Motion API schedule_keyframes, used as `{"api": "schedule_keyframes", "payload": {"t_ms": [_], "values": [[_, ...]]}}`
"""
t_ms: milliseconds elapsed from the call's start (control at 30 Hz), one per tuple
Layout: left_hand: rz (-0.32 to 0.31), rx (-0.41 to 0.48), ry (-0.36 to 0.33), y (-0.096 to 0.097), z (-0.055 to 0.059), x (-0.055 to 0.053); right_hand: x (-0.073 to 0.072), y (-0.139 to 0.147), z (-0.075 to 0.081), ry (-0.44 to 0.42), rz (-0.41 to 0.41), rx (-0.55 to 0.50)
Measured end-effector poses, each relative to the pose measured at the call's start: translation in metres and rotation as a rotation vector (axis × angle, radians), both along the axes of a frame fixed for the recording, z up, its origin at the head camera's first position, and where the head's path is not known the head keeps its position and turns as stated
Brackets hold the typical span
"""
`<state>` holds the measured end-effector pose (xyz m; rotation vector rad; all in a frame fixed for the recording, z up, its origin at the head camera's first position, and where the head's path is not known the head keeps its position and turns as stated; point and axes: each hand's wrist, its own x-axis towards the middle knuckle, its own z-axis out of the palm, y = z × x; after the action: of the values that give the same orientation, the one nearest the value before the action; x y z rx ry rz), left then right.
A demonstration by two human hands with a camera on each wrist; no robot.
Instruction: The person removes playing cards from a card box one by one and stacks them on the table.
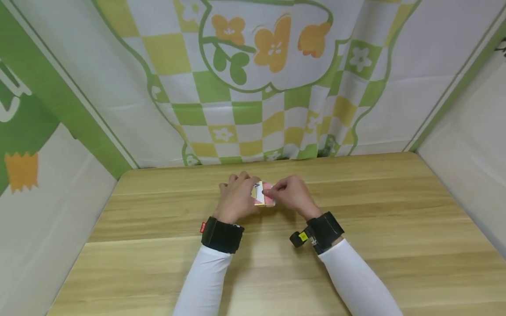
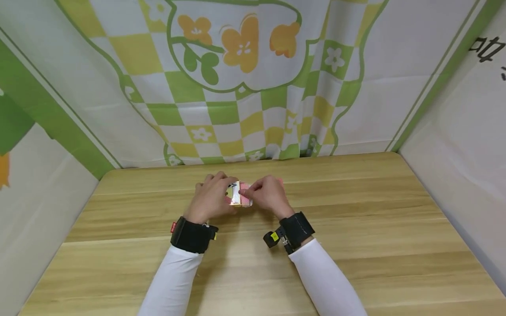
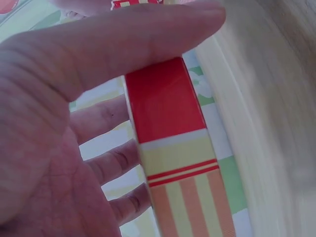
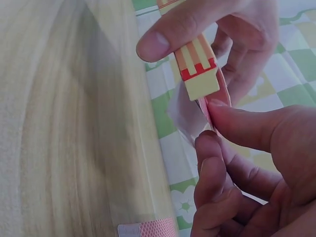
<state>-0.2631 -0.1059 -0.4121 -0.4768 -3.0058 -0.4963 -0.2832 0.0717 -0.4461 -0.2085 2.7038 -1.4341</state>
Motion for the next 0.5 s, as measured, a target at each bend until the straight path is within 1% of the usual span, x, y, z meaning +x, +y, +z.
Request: {"api": "schedule_keyframes", "payload": {"t_ms": [133,200,367,500], "values": [[-0.003,-0.007,0.005,-0.004,-0.002,-0.002,-0.001,0.002,0.001,-0.023,0.002,-0.050],[-0.002,-0.017,-0.004,-0.006,-0.003,-0.002,-0.001,0.002,0.001,-0.033,0.001,-0.064],[0.004,-0.026,-0.013,-0.008,-0.009,-0.004,-0.002,0.006,0.001,-0.058,0.006,-0.060],[0.009,-0.007,0.006,-0.008,-0.011,-0.007,-0.005,0.008,0.006,-0.072,0.015,-0.045]]}}
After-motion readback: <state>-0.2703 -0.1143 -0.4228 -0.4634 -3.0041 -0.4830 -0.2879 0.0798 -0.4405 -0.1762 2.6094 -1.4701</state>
